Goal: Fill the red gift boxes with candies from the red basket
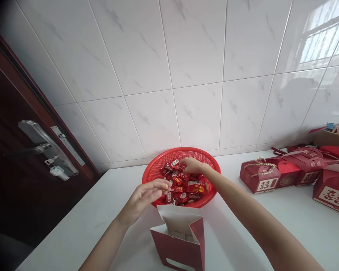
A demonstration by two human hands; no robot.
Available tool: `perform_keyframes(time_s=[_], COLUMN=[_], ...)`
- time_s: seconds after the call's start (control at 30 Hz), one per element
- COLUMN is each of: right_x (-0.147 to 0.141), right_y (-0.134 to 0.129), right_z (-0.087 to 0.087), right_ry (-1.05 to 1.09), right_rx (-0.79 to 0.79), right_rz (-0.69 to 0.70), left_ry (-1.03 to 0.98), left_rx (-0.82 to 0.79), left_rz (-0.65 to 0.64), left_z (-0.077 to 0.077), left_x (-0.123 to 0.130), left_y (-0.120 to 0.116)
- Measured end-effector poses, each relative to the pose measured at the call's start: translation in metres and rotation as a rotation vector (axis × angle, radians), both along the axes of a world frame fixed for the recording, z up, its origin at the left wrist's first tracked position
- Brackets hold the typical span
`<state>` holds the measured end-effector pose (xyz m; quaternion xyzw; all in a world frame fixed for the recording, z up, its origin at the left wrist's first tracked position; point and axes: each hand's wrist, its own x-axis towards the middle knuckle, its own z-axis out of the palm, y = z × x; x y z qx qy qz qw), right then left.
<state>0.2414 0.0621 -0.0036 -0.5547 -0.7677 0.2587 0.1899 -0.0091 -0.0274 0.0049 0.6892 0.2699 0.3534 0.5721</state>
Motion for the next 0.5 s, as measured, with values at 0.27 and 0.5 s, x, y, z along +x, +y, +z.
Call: perform_keyframes(time_s=[0.27, 0.5], right_x=[0.006, -0.011], right_y=[-0.025, -0.054], right_z=[0.012, 0.020], right_ry=[0.524, 0.617], right_rx=[-0.038, -0.063], right_rz=[0.090, 0.126], left_ry=[-0.068, -0.069], left_rx=[-0.105, -0.183], left_rz=[0.385, 0.360], left_z=[-0.009, -0.007], left_x=[0.023, 0.051], left_y=[0.032, 0.047])
